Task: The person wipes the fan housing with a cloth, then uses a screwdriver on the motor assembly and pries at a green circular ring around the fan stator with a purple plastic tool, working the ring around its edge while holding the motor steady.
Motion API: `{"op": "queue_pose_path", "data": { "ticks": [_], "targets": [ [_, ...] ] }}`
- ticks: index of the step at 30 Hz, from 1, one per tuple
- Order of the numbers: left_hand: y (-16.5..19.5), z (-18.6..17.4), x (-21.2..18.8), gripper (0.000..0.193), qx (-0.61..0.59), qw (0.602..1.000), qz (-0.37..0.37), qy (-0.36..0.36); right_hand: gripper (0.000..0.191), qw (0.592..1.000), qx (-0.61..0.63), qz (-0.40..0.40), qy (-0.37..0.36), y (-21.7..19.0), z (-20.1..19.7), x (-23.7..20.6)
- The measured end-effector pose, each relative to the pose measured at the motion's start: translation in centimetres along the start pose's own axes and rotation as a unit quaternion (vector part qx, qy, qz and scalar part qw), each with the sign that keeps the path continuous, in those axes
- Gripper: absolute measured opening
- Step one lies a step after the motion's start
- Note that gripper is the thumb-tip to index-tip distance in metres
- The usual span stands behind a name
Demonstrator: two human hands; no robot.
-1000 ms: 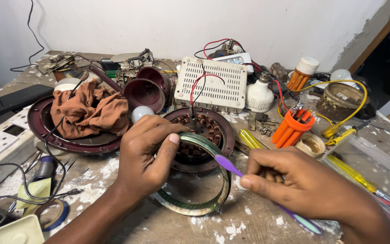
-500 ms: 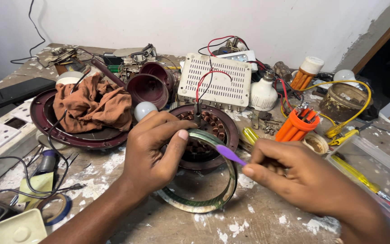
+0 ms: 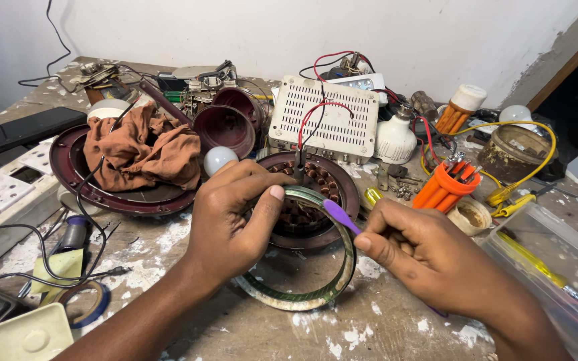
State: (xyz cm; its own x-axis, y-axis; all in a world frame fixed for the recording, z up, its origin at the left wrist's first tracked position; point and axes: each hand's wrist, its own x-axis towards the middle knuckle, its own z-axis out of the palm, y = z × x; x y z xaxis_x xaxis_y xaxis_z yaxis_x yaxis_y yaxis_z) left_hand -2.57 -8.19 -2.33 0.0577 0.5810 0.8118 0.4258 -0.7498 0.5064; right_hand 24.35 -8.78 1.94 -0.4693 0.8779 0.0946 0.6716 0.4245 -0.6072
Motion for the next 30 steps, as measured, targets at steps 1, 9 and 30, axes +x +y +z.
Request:
{"op": "queue_pose_path", "data": {
  "ticks": [1, 9, 30],
  "targets": [
    [0.0, 0.0, 0.0, 0.020, -0.001, 1.000, 0.001, 0.000, 0.029, 1.000, -0.007, -0.004, -0.009, 0.1, -0.1, 0.0],
    [-0.6, 0.2, 0.0, 0.020, -0.036, 0.997, -0.071, 0.008, 0.033, 0.977, -0.082, 0.085, -0.176, 1.4, -2.0, -0.5],
    [-1.6, 0.6, -0.2, 0.022, -0.026, 0.993, -0.113, 0.015, 0.031, 0.993, -0.099, 0.039, -0.040, -0.1, -0.1, 0.5]
  ]
}}
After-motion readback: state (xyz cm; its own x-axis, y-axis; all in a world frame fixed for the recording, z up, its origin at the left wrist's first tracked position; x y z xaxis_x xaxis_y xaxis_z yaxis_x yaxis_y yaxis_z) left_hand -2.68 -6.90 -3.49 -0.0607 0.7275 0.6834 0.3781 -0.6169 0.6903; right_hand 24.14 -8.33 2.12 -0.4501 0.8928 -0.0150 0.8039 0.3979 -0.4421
